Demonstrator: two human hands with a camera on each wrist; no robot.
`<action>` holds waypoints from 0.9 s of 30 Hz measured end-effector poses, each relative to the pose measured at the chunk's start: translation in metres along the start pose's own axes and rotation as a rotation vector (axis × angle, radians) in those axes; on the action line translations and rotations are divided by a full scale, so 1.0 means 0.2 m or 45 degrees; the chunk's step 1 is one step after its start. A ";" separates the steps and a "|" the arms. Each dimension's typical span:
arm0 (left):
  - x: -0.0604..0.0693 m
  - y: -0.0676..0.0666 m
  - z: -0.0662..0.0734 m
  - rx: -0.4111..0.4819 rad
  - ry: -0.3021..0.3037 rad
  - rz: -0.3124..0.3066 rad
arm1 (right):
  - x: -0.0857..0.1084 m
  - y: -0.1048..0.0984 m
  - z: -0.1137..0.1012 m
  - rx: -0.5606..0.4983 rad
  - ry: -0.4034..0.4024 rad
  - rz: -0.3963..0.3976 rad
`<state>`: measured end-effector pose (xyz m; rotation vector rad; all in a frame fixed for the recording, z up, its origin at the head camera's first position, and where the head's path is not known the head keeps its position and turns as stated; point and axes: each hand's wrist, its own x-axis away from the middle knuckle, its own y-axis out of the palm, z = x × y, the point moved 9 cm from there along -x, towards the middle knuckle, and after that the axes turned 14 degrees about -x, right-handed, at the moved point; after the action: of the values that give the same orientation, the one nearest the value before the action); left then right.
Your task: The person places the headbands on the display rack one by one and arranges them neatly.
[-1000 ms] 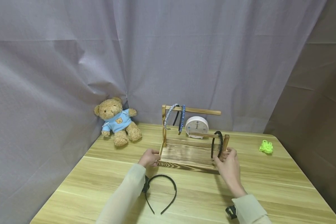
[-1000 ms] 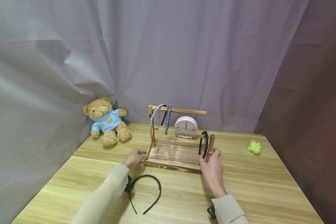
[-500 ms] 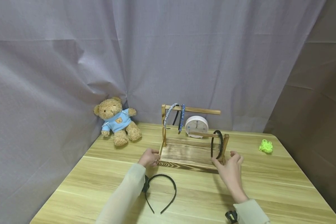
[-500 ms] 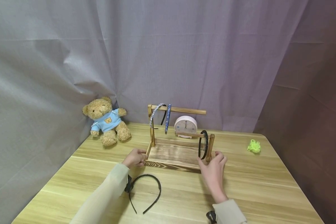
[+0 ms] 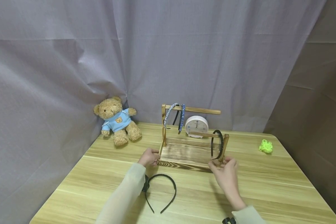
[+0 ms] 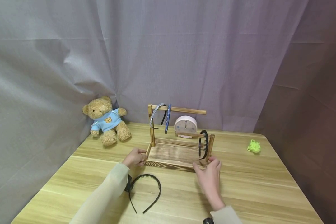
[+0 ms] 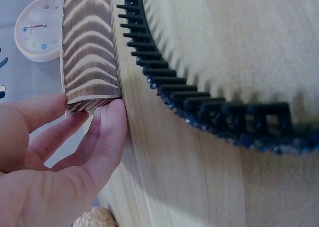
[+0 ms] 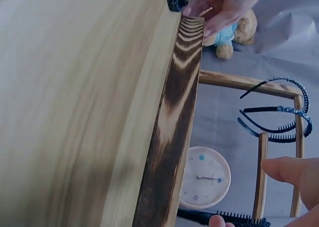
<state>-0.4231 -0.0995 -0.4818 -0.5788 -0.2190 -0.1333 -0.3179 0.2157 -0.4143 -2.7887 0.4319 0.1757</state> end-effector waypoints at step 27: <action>0.00 0.00 0.01 -0.018 0.015 0.006 | 0.15 0.25 0.02 -0.126 0.138 -0.373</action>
<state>-0.4243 -0.0989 -0.4809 -0.5927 -0.2057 -0.1339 -0.3059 0.1631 -0.4379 -2.9262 0.0365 -0.0218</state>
